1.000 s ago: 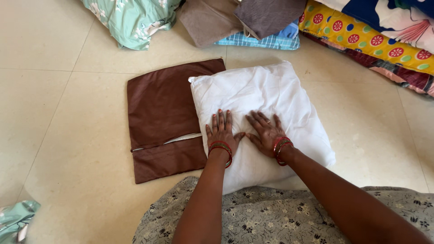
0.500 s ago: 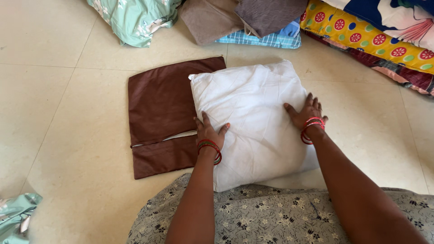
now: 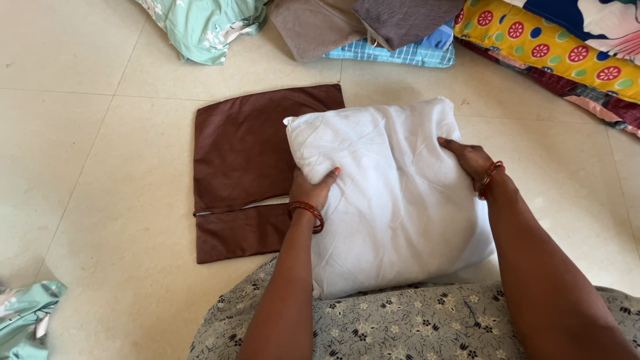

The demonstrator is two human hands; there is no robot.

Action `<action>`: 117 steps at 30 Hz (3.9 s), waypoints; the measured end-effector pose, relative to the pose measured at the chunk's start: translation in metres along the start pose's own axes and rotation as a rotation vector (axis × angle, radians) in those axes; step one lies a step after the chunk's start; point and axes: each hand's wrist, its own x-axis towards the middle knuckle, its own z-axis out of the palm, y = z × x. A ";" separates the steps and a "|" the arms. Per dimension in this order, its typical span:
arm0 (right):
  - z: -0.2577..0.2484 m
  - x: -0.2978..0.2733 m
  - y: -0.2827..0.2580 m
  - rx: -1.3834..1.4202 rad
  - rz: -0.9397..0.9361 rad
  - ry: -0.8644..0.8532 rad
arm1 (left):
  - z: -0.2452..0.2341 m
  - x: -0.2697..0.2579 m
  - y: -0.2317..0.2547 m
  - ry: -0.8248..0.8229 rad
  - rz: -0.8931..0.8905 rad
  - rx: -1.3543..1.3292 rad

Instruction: The person sits on the floor and inserts a white pillow into a brown pillowcase. They repeatedly adjust the pillow and case, attempt to insert the pillow, and smooth the case over the pillow.

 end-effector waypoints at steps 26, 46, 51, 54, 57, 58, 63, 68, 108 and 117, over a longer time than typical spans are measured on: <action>0.115 -0.059 -0.023 -0.968 -0.451 0.009 | 0.030 -0.021 0.029 -0.530 0.315 -0.375; 0.103 -0.055 -0.021 -0.904 -0.630 0.164 | -0.001 -0.010 0.026 -0.209 0.368 0.190; 0.070 -0.052 -0.033 -0.938 -0.662 0.231 | -0.035 -0.020 0.033 -0.538 -0.063 1.062; 0.052 -0.057 -0.042 -0.916 -0.693 0.276 | -0.020 -0.031 0.027 -0.633 -0.100 1.168; 0.040 -0.062 -0.046 -0.900 -0.684 0.303 | 0.012 -0.037 0.016 -0.520 0.078 1.329; 0.036 -0.062 -0.048 -0.894 -0.681 0.314 | 0.020 -0.037 0.012 -0.505 0.093 1.313; 0.030 -0.061 -0.050 -0.866 -0.602 0.277 | 0.040 -0.027 -0.007 -0.526 0.191 1.312; 0.023 -0.057 -0.050 -0.886 -0.700 0.293 | 0.053 -0.017 -0.004 -0.477 0.292 0.942; 0.068 -0.119 -0.050 -1.253 -0.619 -0.317 | -0.018 0.078 -0.051 0.084 0.380 0.304; 0.090 -0.127 -0.042 -1.297 -0.665 -0.216 | -0.045 0.076 -0.012 0.143 0.512 -0.212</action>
